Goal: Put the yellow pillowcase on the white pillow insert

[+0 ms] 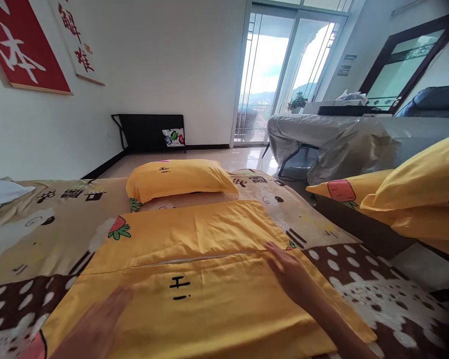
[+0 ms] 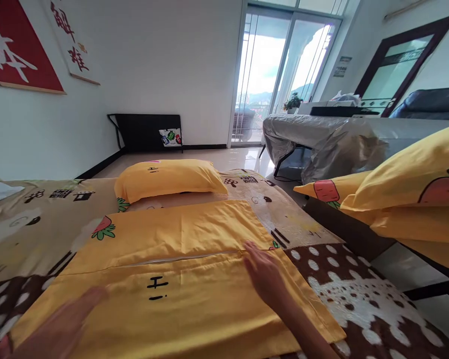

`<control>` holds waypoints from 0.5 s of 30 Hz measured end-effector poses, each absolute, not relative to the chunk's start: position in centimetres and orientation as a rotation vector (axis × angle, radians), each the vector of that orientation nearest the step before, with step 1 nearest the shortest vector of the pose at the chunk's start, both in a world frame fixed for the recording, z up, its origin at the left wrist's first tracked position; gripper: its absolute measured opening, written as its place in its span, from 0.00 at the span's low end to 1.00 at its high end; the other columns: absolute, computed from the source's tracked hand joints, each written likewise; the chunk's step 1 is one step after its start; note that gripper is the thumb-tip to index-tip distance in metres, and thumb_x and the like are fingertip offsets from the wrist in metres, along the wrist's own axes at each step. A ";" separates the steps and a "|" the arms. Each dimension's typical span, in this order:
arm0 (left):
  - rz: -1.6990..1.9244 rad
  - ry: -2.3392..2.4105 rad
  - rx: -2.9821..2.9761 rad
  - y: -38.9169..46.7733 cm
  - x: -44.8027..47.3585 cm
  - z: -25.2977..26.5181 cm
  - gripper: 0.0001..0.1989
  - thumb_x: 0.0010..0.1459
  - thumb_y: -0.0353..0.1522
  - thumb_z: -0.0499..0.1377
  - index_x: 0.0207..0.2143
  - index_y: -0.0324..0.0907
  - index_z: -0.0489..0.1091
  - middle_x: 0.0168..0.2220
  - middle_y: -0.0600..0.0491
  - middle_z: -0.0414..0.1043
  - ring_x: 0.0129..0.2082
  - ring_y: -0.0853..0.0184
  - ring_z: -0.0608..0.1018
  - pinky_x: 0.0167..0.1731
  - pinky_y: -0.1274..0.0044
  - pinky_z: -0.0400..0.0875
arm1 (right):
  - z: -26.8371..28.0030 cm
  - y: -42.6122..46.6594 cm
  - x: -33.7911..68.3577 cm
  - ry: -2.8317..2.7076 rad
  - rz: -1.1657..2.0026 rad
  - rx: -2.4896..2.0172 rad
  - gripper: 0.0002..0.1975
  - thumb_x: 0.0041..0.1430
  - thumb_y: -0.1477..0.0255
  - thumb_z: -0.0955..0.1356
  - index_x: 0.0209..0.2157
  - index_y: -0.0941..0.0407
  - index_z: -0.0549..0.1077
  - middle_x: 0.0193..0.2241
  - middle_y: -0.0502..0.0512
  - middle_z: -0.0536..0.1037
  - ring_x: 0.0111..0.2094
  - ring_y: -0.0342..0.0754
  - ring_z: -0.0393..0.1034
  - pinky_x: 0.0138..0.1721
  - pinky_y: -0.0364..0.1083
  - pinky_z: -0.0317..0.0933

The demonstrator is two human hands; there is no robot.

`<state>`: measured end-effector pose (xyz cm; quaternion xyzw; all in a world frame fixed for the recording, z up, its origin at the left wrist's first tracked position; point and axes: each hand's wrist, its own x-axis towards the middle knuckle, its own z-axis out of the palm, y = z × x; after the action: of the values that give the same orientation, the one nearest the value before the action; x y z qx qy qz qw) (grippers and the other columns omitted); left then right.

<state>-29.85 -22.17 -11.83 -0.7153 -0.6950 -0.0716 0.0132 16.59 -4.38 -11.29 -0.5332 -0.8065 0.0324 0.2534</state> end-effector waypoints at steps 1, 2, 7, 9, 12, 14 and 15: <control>-0.230 -2.130 -2.292 -18.9 -28.5 -11.6 0.29 0.60 0.38 0.43 0.64 0.58 0.47 0.63 0.63 0.55 0.62 0.67 0.61 0.60 0.72 0.59 | -10.3 -3.0 12.6 -2.287 0.198 -1.341 0.26 0.65 0.63 0.54 0.56 0.60 0.66 0.58 0.61 0.66 0.60 0.51 0.58 0.59 0.52 0.53; -0.219 -2.083 -2.400 -15.3 -27.0 -11.5 0.27 0.62 0.38 0.40 0.64 0.56 0.49 0.64 0.64 0.51 0.63 0.70 0.59 0.60 0.75 0.58 | -9.6 -1.9 8.6 -2.381 0.299 -1.244 0.25 0.65 0.65 0.54 0.58 0.60 0.64 0.59 0.61 0.64 0.61 0.50 0.56 0.60 0.52 0.52; -0.169 -2.355 -2.437 -1.2 -20.8 -11.4 0.30 0.64 0.38 0.37 0.64 0.34 0.52 0.65 0.46 0.49 0.65 0.64 0.54 0.62 0.69 0.51 | -11.4 1.2 -4.0 -2.489 0.523 -1.266 0.25 0.65 0.70 0.55 0.61 0.59 0.60 0.60 0.60 0.62 0.63 0.48 0.53 0.61 0.52 0.48; -0.181 -2.376 -2.352 0.6 -20.9 -12.0 0.30 0.64 0.42 0.37 0.64 0.38 0.52 0.66 0.48 0.47 0.66 0.62 0.52 0.62 0.63 0.48 | -12.5 2.7 -3.8 -2.515 0.484 -1.294 0.25 0.64 0.63 0.57 0.61 0.56 0.60 0.62 0.59 0.58 0.64 0.50 0.48 0.62 0.55 0.43; -0.179 -2.394 -2.246 0.0 -25.5 -13.2 0.28 0.63 0.41 0.39 0.64 0.44 0.53 0.67 0.51 0.44 0.66 0.60 0.50 0.61 0.58 0.47 | -13.4 5.9 1.1 -2.504 0.419 -1.530 0.31 0.63 0.53 0.55 0.63 0.52 0.57 0.65 0.57 0.50 0.66 0.52 0.40 0.63 0.57 0.35; -0.080 -2.419 -2.121 -1.4 -30.5 -13.7 0.26 0.62 0.36 0.40 0.61 0.45 0.59 0.67 0.50 0.45 0.66 0.58 0.50 0.59 0.55 0.48 | -13.6 8.2 6.1 -2.440 0.367 -1.756 0.32 0.64 0.52 0.53 0.65 0.50 0.52 0.66 0.53 0.45 0.67 0.51 0.37 0.63 0.57 0.34; 0.009 -2.413 -2.048 -2.1 -33.2 -13.9 0.25 0.61 0.34 0.41 0.58 0.46 0.63 0.66 0.50 0.47 0.66 0.57 0.50 0.59 0.54 0.49 | -13.7 9.1 8.5 -2.397 0.342 -1.858 0.32 0.64 0.52 0.52 0.65 0.49 0.50 0.67 0.52 0.44 0.67 0.50 0.37 0.63 0.56 0.34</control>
<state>-33.23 -2.10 -13.86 -0.6471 -0.7624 0.0027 -0.0118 8.54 9.14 -13.74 -0.6081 -0.7846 0.1120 0.0447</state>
